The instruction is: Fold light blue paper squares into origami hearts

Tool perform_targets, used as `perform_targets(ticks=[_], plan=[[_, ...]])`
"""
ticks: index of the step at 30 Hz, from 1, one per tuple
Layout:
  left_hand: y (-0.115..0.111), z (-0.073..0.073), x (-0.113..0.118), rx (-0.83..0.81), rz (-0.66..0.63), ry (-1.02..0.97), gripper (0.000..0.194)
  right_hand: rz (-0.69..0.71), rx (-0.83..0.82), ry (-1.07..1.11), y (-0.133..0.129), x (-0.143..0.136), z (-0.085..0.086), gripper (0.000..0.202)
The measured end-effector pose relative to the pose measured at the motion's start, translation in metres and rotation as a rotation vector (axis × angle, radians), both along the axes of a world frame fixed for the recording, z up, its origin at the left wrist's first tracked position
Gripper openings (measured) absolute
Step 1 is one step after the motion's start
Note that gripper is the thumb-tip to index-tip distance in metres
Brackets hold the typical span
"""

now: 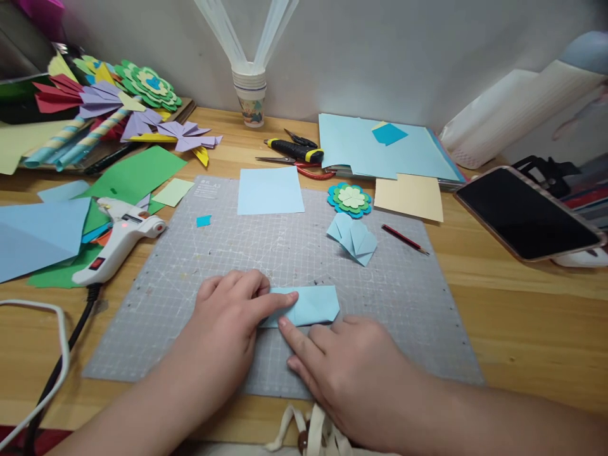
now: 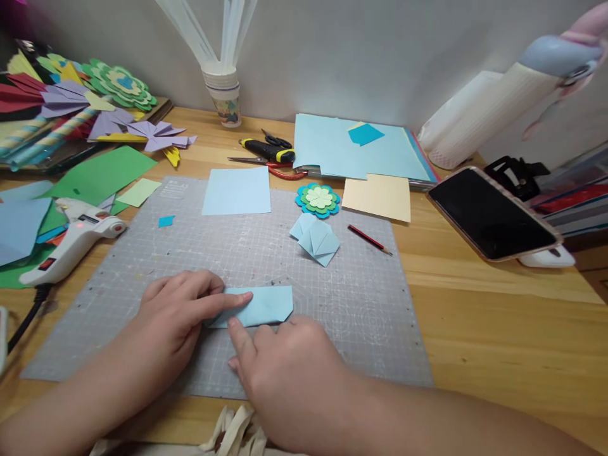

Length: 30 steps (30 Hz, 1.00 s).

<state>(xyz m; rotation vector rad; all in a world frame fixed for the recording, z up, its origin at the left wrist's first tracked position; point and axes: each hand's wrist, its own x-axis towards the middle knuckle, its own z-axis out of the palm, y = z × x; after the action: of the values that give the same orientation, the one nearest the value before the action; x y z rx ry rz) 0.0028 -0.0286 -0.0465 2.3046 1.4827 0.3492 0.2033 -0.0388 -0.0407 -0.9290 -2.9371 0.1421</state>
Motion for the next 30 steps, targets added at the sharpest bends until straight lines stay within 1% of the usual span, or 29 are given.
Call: perform_targets(ticks=[4,7,9,11,13,14,16,18,20,24,26,30], plan=[[0.005,-0.001,-0.005,-0.027,-0.03,0.019,0.05,0.008,-0.107,-0.057,-0.003,-0.013,0.004,0.043],[0.005,-0.002,-0.006,-0.019,-0.04,0.021,0.051,-0.026,-0.129,-0.064,-0.005,-0.023,0.004,0.045],[0.005,-0.002,-0.006,-0.018,-0.045,0.021,0.052,-0.033,-0.149,-0.075,-0.007,-0.028,0.005,0.042],[0.004,-0.002,-0.006,-0.022,-0.043,0.023,0.055,-0.022,-0.176,-0.073,-0.009,-0.029,0.009,0.036],[0.005,-0.003,-0.005,-0.023,-0.042,0.018,0.058,-0.034,-0.203,-0.048,-0.012,-0.025,0.014,0.036],[0.005,-0.004,-0.005,-0.02,-0.041,0.014,0.059,-0.059,-0.217,-0.029,-0.013,-0.022,0.017,0.04],[0.005,-0.004,-0.005,-0.012,-0.039,0.01,0.059,-0.156,-0.251,-0.022,-0.015,-0.016,0.021,0.047],[0.006,-0.005,-0.005,0.0,-0.041,0.013,0.059,-0.28,-0.273,-0.073,-0.016,-0.012,0.023,0.05],[0.006,-0.005,-0.005,0.011,-0.05,0.02,0.062,-0.365,-0.277,-0.145,-0.018,-0.012,0.023,0.05],[0.005,-0.005,-0.005,0.025,-0.043,0.056,0.061,-0.426,-0.285,-0.205,-0.023,-0.015,0.021,0.048],[0.005,-0.005,-0.005,0.024,-0.037,0.07,0.06,-0.485,-0.299,-0.214,-0.026,-0.014,0.021,0.047],[0.005,-0.003,-0.004,0.008,-0.041,0.069,0.061,-0.598,-0.31,-0.163,-0.03,-0.001,0.02,0.045]])
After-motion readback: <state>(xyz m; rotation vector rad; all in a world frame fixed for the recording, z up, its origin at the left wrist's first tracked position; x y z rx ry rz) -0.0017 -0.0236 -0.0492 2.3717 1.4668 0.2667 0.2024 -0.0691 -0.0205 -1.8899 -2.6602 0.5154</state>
